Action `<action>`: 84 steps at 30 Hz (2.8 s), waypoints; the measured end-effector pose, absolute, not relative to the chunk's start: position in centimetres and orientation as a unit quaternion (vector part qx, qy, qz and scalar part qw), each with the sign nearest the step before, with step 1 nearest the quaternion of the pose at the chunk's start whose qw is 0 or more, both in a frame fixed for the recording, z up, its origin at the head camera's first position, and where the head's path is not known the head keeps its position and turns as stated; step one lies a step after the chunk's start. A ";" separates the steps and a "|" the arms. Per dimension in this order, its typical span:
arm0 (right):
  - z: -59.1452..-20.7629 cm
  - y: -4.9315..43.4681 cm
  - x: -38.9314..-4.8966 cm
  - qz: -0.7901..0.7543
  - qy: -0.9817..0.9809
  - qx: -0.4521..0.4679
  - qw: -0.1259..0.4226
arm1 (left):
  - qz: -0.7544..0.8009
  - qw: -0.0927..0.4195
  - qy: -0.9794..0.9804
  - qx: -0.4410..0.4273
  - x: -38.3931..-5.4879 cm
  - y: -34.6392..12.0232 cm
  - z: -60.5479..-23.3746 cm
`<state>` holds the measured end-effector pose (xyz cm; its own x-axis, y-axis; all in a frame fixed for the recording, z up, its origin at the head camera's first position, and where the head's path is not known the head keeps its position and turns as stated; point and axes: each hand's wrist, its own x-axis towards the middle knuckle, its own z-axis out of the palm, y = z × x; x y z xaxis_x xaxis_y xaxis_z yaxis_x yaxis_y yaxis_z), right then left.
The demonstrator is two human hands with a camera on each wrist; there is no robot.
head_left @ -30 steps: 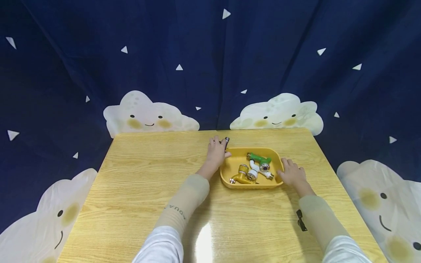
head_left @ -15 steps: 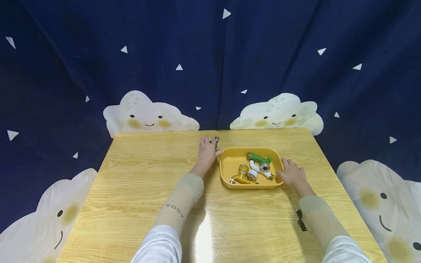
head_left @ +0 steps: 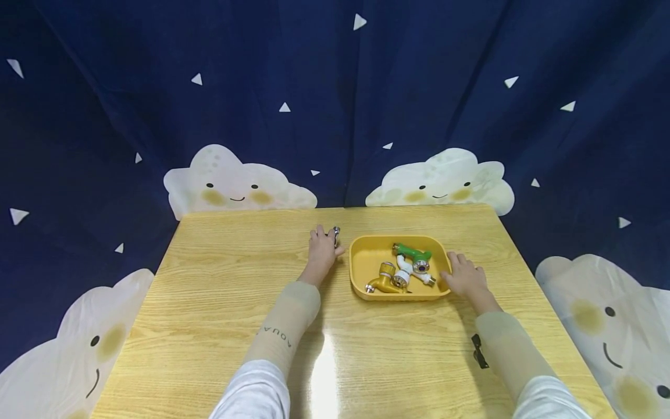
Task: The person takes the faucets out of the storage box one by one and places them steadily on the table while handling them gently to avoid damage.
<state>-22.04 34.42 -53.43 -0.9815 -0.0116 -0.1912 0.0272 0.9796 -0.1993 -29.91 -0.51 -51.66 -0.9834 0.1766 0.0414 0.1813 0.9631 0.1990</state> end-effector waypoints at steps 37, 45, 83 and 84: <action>-53.4 34.4 -22.0 -0.102 0.989 0.006 0.102 | -0.130 -0.042 -0.988 -0.078 -28.9 -1.5 -55.1; -53.4 34.4 -22.0 -0.104 0.989 0.004 0.101 | -0.129 -0.040 -0.987 -0.085 -28.9 -1.4 -55.1; -53.5 34.3 -22.0 -0.113 0.988 0.011 0.103 | -0.112 -0.005 -0.987 -0.112 -27.9 -1.5 -55.9; -53.5 34.3 -22.0 -0.113 0.988 0.011 0.103 | -0.107 -0.008 -0.988 -0.110 -27.9 -1.5 -55.8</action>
<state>-22.03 34.31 -53.46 -0.9786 -0.0011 -0.2057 0.0453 0.9743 -0.2208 -27.89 -1.45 -55.78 -0.9755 0.2197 0.0073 0.2162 0.9529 0.2126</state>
